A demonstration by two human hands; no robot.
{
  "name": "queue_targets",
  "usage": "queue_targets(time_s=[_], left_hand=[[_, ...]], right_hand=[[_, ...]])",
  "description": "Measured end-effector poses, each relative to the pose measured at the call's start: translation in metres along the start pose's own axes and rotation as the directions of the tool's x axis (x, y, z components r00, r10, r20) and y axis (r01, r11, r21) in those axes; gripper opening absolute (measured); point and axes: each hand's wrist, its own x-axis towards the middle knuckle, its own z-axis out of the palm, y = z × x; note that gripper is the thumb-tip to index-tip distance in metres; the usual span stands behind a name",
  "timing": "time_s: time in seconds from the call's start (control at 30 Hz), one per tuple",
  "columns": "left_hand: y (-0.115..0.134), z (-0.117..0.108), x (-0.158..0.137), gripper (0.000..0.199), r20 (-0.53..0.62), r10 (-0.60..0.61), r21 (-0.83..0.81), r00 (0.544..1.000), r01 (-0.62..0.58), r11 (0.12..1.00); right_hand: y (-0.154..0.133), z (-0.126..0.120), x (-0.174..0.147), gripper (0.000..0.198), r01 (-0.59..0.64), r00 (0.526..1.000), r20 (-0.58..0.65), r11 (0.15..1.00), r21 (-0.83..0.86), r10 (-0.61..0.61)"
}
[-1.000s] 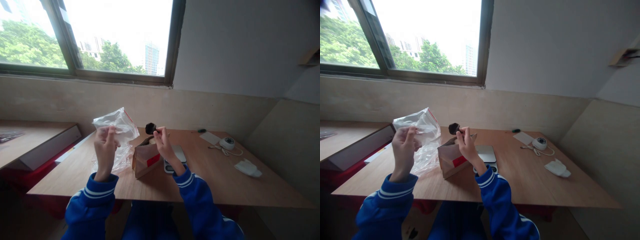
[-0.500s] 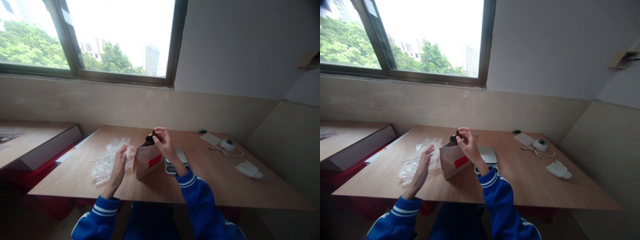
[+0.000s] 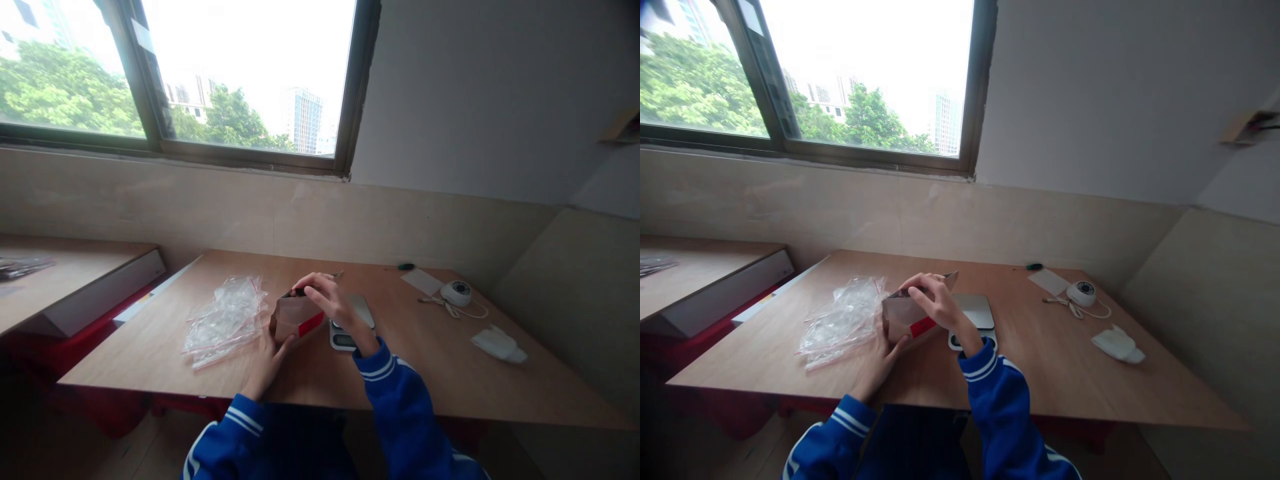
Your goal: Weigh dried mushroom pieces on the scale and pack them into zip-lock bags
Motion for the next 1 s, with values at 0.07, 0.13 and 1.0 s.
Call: queue_targets(time_s=[0.07, 0.13, 1.0], left_hand=[[-0.002, 0.000, 0.000, 0.063, -0.006, 0.009, 0.019, 1.000, -0.009, 1.000], [-0.004, 0.001, 0.000, 0.063, -0.010, 0.004, 0.031, 1.000, -0.003, 1.000], [-0.011, 0.002, 0.001, 0.070, -0.047, 0.125, 0.216, 0.991, -0.112, 0.970]], right_hand=[[-0.001, 0.003, -0.001, 0.025, 0.036, 0.999, -0.013, 0.984, -0.173, -0.039], [-0.001, 0.006, -0.004, 0.029, 0.047, 0.996, -0.062, 0.956, -0.290, -0.068], [0.007, -0.007, -0.021, 0.016, 0.039, 0.998, -0.012, 0.791, -0.611, -0.059]])
